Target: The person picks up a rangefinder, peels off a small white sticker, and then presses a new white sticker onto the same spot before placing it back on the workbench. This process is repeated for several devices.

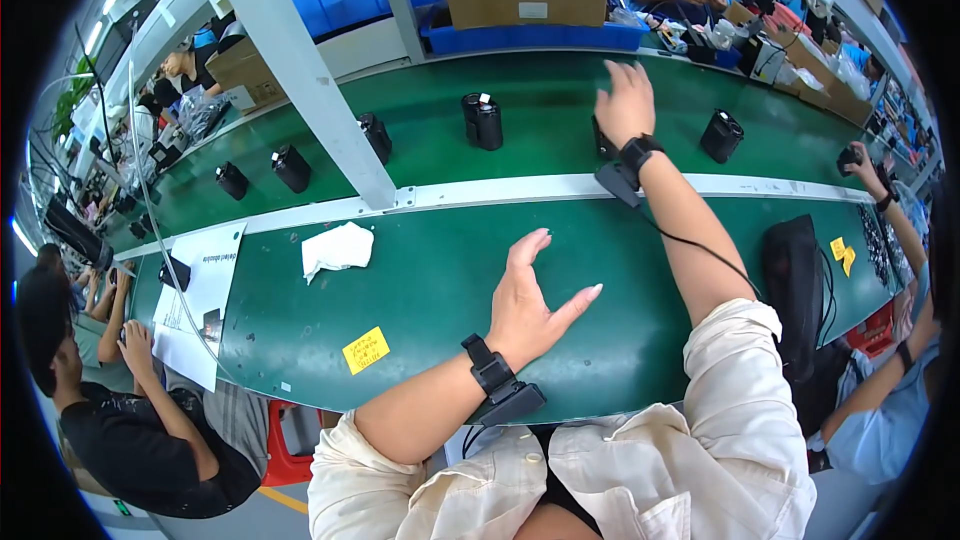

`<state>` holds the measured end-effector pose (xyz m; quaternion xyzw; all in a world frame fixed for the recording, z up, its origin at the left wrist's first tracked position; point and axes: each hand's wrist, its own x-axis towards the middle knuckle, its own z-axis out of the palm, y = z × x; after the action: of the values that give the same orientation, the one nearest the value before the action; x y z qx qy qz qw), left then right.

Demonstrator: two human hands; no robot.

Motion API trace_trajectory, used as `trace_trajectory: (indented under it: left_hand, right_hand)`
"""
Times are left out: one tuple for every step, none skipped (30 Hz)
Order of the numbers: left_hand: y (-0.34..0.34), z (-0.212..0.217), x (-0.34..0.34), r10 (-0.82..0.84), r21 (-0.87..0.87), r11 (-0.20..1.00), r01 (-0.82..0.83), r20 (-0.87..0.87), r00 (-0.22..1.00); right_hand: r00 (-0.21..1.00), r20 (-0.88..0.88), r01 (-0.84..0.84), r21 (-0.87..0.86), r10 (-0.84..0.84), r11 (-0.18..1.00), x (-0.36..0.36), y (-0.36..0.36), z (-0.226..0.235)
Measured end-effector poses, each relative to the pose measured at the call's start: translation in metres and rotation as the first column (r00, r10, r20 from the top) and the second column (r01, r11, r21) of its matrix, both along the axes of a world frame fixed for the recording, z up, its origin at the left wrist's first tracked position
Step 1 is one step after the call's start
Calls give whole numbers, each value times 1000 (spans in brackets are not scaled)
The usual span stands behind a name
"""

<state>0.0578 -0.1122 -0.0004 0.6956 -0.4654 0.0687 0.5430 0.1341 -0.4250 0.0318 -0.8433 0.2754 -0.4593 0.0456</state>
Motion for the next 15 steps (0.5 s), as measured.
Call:
trace_trajectory:
  left_hand:
    - [3, -2, -2, 28, -4, 1000, -28, -6, 1000]
    - [1, 0, -4, 8, 10, 1000, -8, -25, 1000]
    - [1, 3, -5, 7, 27, 1000, -6, -45, 999]
    - [6, 5, -6, 18, 49, 999, -15, -64, 998]
    - [8, 9, -10, 17, 46, 999, -15, -44, 999]
    - [5, 15, -12, 10, 44, 999, -9, -18, 1000]
    - [3, 14, -15, 8, 13, 1000, -7, -13, 1000]
    - [5, 12, -16, -1, -16, 1000, 1, -8, 1000]
    - [8, 11, -14, 45, -17, 999, -45, 2, 999]
    - [8, 12, -14, 38, -9, 999, -38, -23, 999]
    - [7, 11, -14, 17, 0, 1000, -17, -50, 999]
    - [6, 10, -16, -24, 11, 1000, 25, -85, 996]
    - [5, 12, -15, -62, 20, 998, 64, -90, 994]
    - [2, 15, -14, -43, 19, 999, 45, -91, 995]
    - [-2, 18, -14, -40, 20, 999, 42, -94, 995]
  right_hand:
    - [991, -21, -136, -36, 135, 990, 7, 13, -1]
    - [958, -34, -288, -81, 286, 954, 19, 28, 7]
    - [894, -51, -448, -120, 445, 886, 35, 49, 12]
    - [864, -65, -501, -40, 498, 864, 44, 67, 13]
    - [829, -81, -553, 42, 554, 832, 46, 77, 8]
    - [821, -77, -558, 103, 566, 824, 49, 79, 5]
    - [811, -78, -564, 166, 581, 809, 55, 82, -2]
    - [819, -80, -542, 212, 567, 813, 61, 87, -11]
    - [840, -90, -499, 258, 535, 827, 68, 91, -17]
    - [827, -85, -521, 256, 556, 814, 76, 100, -15]
    - [826, -89, -510, 301, 557, 805, 81, 106, -14]
    - [835, -98, -479, 352, 541, 804, 78, 108, -17]
    - [859, -107, -422, 406, 501, 811, 68, 104, -20]
    - [858, -21, -469, 379, 514, 798, 56, 98, -23]
    - [857, 60, -499, 343, 511, 796, 56, 95, -23]
